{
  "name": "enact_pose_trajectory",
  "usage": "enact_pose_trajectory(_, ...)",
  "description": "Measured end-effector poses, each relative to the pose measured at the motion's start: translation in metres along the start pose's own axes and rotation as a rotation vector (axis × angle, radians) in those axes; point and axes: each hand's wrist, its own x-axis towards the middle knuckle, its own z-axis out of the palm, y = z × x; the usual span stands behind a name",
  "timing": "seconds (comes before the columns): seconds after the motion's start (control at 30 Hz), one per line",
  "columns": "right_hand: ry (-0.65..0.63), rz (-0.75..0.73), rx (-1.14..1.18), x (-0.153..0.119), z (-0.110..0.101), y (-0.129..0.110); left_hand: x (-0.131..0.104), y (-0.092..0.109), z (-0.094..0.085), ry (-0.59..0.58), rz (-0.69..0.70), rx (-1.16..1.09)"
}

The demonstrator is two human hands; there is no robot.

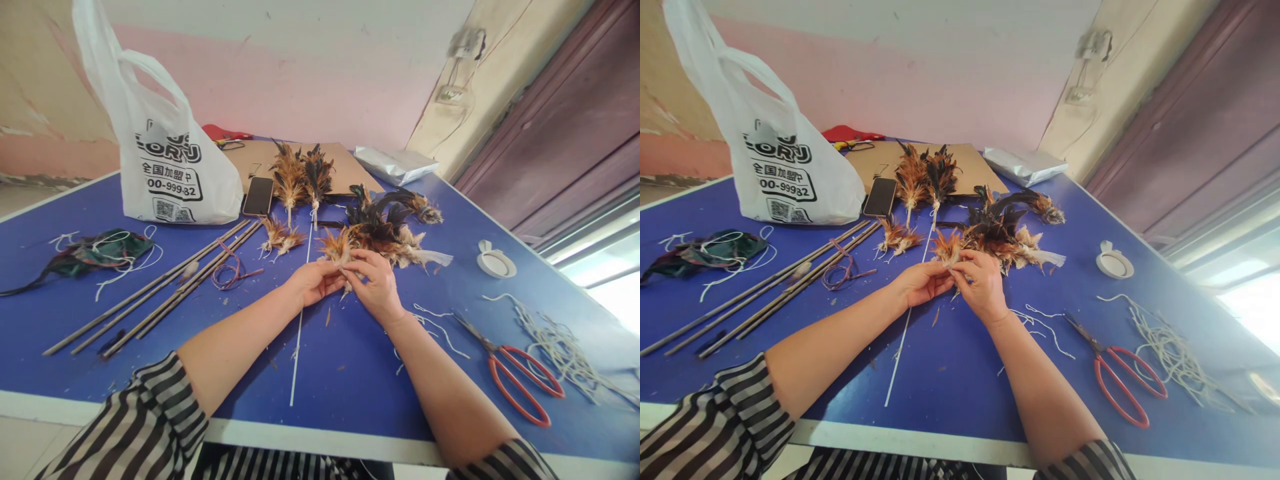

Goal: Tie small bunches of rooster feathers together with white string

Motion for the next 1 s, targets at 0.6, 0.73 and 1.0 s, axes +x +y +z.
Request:
enact_pose_trajectory(0.6,-0.124,0.576,0.474,0.006,-0.004,0.003,-0.005,0.001,0.004,-0.061,0.236,0.463)
enact_pose_trajectory(0.73,-0.177,0.63,0.587,0.007,-0.004,-0.003,-0.003,-0.004,-0.001,-0.138,0.277,0.695)
enact_pose_trajectory(1.0,-0.182,0.661,0.712,0.005,0.004,0.002,-0.001,-0.006,-0.003,-0.151,0.474,1.059)
